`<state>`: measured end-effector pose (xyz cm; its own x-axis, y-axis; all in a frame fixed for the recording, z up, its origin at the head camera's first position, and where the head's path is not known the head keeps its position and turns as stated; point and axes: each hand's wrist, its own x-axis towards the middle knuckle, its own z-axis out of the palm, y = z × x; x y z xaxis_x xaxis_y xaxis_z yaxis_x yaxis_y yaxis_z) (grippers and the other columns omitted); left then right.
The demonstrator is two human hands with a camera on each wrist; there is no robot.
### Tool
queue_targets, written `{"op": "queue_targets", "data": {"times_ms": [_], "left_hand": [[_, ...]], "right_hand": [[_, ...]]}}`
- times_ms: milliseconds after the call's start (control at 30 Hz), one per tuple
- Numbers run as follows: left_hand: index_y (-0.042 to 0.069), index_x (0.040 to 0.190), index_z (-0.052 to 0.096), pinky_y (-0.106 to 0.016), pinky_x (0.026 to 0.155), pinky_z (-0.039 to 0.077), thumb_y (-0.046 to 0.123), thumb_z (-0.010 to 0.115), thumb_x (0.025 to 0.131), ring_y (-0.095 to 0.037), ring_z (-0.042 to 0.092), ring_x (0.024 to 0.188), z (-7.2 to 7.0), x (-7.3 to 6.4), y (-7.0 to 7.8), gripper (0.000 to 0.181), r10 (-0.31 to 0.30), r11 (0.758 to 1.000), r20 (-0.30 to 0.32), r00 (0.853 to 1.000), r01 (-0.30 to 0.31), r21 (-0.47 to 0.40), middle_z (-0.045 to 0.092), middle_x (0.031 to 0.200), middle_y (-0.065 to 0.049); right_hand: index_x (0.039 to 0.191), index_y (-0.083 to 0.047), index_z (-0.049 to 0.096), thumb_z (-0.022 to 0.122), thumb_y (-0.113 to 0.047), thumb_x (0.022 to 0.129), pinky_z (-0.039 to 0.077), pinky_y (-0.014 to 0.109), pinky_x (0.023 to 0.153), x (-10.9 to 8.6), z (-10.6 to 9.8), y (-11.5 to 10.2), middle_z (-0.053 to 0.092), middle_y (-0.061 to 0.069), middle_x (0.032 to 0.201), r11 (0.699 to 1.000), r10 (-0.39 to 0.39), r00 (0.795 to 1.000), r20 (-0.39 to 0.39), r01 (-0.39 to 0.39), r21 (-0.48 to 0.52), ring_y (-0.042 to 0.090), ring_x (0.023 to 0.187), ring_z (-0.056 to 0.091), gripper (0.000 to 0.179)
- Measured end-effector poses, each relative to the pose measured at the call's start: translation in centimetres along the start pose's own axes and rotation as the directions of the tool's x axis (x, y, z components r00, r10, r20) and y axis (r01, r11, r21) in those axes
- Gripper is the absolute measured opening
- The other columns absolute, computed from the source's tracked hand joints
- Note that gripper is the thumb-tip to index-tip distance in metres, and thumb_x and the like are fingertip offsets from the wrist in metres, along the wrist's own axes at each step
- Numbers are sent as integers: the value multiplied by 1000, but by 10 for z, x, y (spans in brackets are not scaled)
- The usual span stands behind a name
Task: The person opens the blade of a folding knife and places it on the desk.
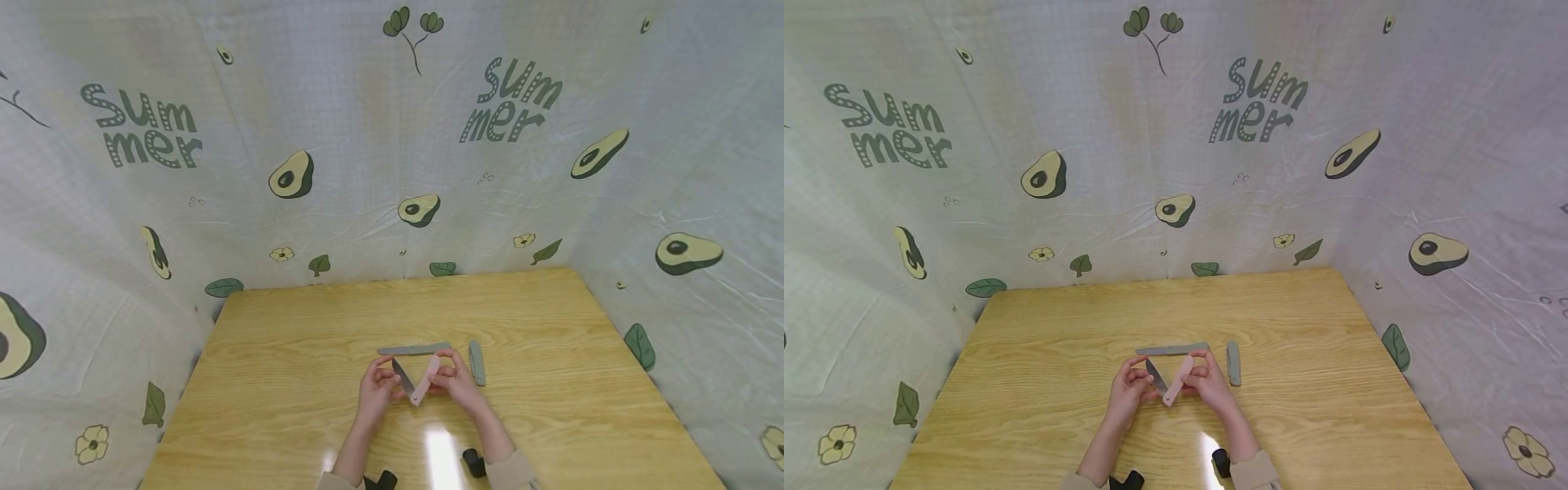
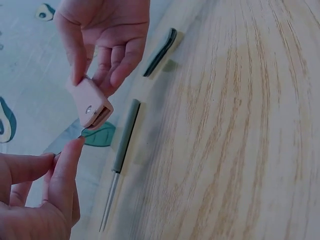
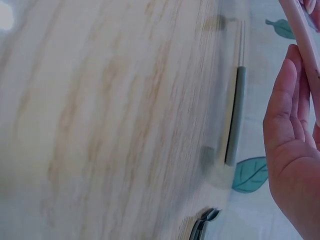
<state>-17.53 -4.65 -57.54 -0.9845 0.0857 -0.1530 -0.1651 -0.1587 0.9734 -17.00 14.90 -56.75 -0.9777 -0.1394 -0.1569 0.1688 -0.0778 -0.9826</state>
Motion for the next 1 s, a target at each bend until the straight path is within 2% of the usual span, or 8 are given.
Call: {"op": "queue_targets", "data": {"times_ms": [167, 400, 767, 1000], "left_hand": [[-3, 135, 46, -38, 71, 63, -12, 55, 91, -15, 58, 82, 0, 0, 1, 46, 9, 1000, -23, 1000, -9, -3, 53, 91, -5], [-5, 134, 45, -37, 71, 63, -12, 54, 91, -16, 60, 81, 0, 0, 0, 45, 15, 1000, -33, 999, -16, -16, 52, 89, -6], [-4, 134, 41, -35, 70, 63, -12, 53, 91, -15, 58, 81, 1, -1, -3, 45, 16, 999, -66, 998, -18, -39, 49, 91, -6], [-2, 134, 42, -37, 73, 63, -12, 54, 90, -16, 57, 82, 4, -1, -2, 46, 4, 997, -101, 995, -11, -72, 48, 92, -5]], "right_hand": [[133, 3, 31, 60, 2, 92, 57, 52, 88, 0, -3, 1, 65, 10, 89, 1000, 15, 1000, -8, -15, -1, 20, 83, 65, 50], [131, 5, 30, 59, 2, 93, 59, 45, 84, -1, -6, 4, 67, 15, 95, 1000, 19, 1000, -20, -19, 9, 20, 83, 66, 48], [132, 6, 25, 59, 3, 91, 61, 34, 80, -3, -9, 6, 68, 13, 95, 995, 43, 999, -9, -42, 96, 21, 82, 67, 53], [131, 7, 26, 59, 7, 89, 62, 33, 78, -4, -8, 8, 69, 11, 92, 989, 41, 998, -57, -32, 146, 18, 78, 69, 53]]}}
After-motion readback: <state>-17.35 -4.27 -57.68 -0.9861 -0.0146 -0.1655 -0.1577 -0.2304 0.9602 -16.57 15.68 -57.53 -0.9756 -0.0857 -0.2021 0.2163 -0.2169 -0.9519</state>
